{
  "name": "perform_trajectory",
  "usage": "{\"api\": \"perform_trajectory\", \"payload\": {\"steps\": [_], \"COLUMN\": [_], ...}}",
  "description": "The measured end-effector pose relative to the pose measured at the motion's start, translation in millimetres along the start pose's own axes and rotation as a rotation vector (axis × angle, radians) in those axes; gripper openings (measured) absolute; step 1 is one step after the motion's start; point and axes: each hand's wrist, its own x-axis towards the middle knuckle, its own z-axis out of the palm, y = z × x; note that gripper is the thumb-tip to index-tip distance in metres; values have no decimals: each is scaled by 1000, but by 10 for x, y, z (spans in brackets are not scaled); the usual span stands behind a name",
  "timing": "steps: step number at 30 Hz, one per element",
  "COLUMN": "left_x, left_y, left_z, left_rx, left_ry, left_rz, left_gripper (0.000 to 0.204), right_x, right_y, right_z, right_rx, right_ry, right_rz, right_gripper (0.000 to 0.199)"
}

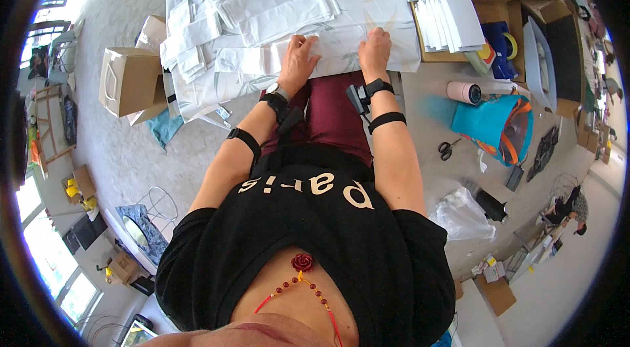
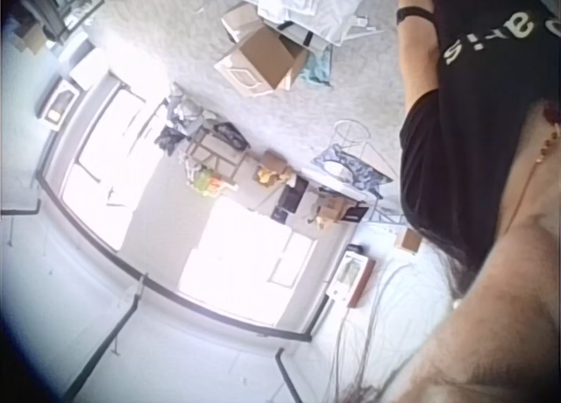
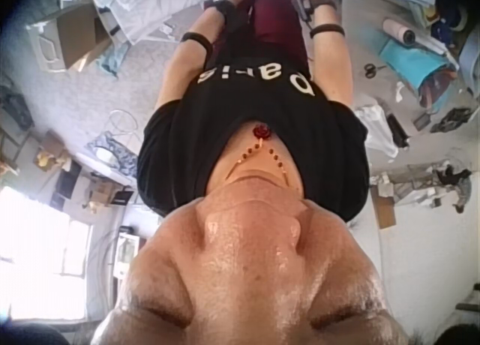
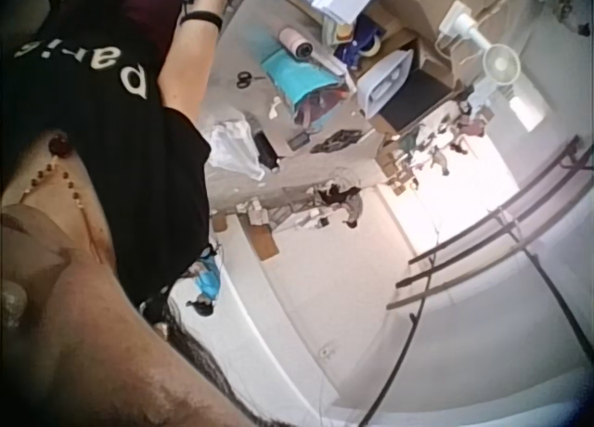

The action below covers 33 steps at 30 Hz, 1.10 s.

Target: Folding white plastic or paper sheets on a workspace table for manufacturing or packaging.

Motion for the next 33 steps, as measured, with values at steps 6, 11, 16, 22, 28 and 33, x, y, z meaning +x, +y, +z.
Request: {"api": "perform_trajectory", "payload": {"steps": [6, 11, 16, 22, 28, 33], "left_x": [10, 17, 20, 11, 9, 15], "left_y": [15, -3, -21, -19, 0, 32], "left_z": [13, 33, 48, 35, 25, 20], "left_rx": [21, 13, -2, 3, 46, 77], "left_ry": [-11, 8, 12, 2, -11, -55], "left_rz": [-1, 7, 21, 12, 20, 37], "left_gripper": [52, 54, 55, 55, 55, 51], "right_x": [122, 211, 172, 22, -137, -260], "right_y": [-45, -45, -46, -382, -856, -1158], "right_z": [-72, -150, -137, -357, -595, -513], "right_rx": [4, -6, 120, 314, 419, 521], "right_ry": [-193, -329, -169, -58, -21, -41], "right_rz": [196, 216, 79, -12, -100, -150], "right_gripper": [32, 20, 21, 20, 14, 11]}}
